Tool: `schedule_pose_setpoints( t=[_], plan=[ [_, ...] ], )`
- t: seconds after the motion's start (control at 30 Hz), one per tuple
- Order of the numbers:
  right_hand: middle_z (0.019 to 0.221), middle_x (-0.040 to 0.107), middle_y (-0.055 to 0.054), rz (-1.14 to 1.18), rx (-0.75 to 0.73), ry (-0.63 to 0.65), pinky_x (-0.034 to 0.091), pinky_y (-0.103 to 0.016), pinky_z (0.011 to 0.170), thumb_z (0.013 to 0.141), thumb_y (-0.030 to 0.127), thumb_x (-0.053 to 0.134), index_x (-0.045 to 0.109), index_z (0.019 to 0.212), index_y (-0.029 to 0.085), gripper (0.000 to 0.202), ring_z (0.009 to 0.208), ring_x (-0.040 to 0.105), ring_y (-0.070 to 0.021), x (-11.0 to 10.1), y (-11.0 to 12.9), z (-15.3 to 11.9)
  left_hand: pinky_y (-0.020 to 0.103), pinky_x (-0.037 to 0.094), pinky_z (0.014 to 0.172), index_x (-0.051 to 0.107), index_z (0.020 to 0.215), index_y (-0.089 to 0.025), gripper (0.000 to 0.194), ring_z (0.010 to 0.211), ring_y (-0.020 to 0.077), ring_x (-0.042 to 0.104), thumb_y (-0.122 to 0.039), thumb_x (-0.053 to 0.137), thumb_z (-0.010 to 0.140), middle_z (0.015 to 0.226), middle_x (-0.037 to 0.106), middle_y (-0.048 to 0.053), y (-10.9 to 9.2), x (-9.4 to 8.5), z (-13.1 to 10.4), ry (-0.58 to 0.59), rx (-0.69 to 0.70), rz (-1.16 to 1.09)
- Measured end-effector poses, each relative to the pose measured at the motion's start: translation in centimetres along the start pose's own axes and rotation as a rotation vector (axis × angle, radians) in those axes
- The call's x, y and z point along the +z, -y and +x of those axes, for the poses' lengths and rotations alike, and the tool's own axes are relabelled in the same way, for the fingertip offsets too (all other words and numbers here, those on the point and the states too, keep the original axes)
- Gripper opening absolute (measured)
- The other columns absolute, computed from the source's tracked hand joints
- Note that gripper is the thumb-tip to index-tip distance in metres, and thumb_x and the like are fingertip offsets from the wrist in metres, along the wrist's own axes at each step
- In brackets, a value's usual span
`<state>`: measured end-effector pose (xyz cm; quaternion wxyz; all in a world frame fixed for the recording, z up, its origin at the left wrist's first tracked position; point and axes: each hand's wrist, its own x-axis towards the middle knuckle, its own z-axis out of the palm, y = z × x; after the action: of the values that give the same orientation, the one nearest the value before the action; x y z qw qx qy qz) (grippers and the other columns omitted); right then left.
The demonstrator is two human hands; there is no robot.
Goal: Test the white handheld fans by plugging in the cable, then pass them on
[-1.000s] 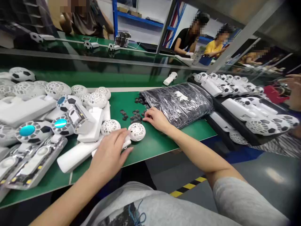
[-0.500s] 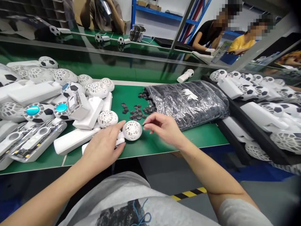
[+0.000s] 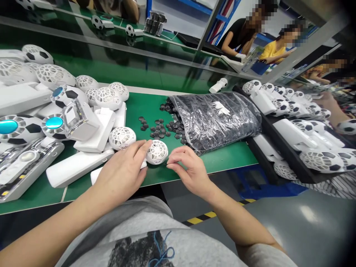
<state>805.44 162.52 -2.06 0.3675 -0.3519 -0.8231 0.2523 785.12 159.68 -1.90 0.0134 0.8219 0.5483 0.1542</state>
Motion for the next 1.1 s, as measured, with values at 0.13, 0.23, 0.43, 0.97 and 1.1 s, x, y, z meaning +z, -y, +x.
schedule_pose_setpoints(
  t=[0.13, 0.23, 0.43, 0.97, 1.1],
  plan=[
    [0.083, 0.048, -0.002, 0.125, 0.104, -0.081, 0.046, -0.033, 0.08, 0.079, 0.02, 0.064, 0.065, 0.077, 0.024, 0.004, 0.085, 0.051, -0.016, 1.8, -0.5, 0.1, 0.038, 0.048, 0.084, 0.036, 0.132, -0.012, 0.053, 0.109, 0.0274, 0.054, -0.025, 0.048, 0.082, 0.133, 0.045, 0.015, -0.1, 0.2, 0.5, -0.003, -0.025, -0.067],
    [0.084, 0.047, -0.001, 0.194, 0.148, -0.13, 0.045, -0.033, 0.082, 0.077, 0.02, 0.066, 0.065, 0.075, 0.023, 0.004, 0.085, 0.051, -0.0155, 2.7, -0.9, 0.2, 0.038, 0.05, 0.077, 0.039, 0.13, -0.015, 0.056, 0.104, 0.0272, 0.057, -0.041, 0.051, 0.082, 0.123, 0.054, 0.013, -0.1, 0.0, 1.2, 0.037, -0.085, -0.12],
    [0.102, 0.048, -0.004, 0.236, 0.226, -0.118, 0.045, -0.034, 0.083, 0.074, 0.02, 0.068, 0.056, 0.078, 0.022, 0.012, 0.096, 0.051, -0.018, 2.7, -1.2, 0.5, 0.035, 0.05, 0.071, 0.046, 0.123, -0.017, 0.05, 0.098, 0.026, 0.06, -0.046, 0.05, 0.082, 0.116, 0.058, 0.01, -0.2, -0.1, 1.7, 0.053, -0.122, -0.179],
    [0.087, 0.062, -0.003, -0.148, 0.134, 0.107, 0.048, -0.03, 0.077, 0.081, 0.021, 0.061, 0.065, 0.088, 0.019, 0.008, 0.08, 0.059, -0.0154, -0.7, -4.9, 6.4, 0.037, 0.051, 0.073, 0.046, 0.12, -0.016, 0.041, 0.093, 0.0249, 0.061, -0.024, 0.053, 0.081, 0.111, 0.059, 0.01, -1.1, 0.9, 0.8, -0.063, -0.019, -0.077],
    [0.092, 0.062, -0.007, -0.297, 0.108, 0.244, 0.046, -0.033, 0.082, 0.081, 0.019, 0.062, 0.068, 0.092, 0.017, 0.012, 0.09, 0.058, -0.0192, 0.3, -5.6, 7.6, 0.036, 0.051, 0.076, 0.045, 0.123, -0.018, 0.042, 0.097, 0.0232, 0.06, -0.018, 0.048, 0.08, 0.116, 0.059, 0.009, -1.4, 1.1, 0.6, -0.06, 0.022, -0.131]
  ],
)
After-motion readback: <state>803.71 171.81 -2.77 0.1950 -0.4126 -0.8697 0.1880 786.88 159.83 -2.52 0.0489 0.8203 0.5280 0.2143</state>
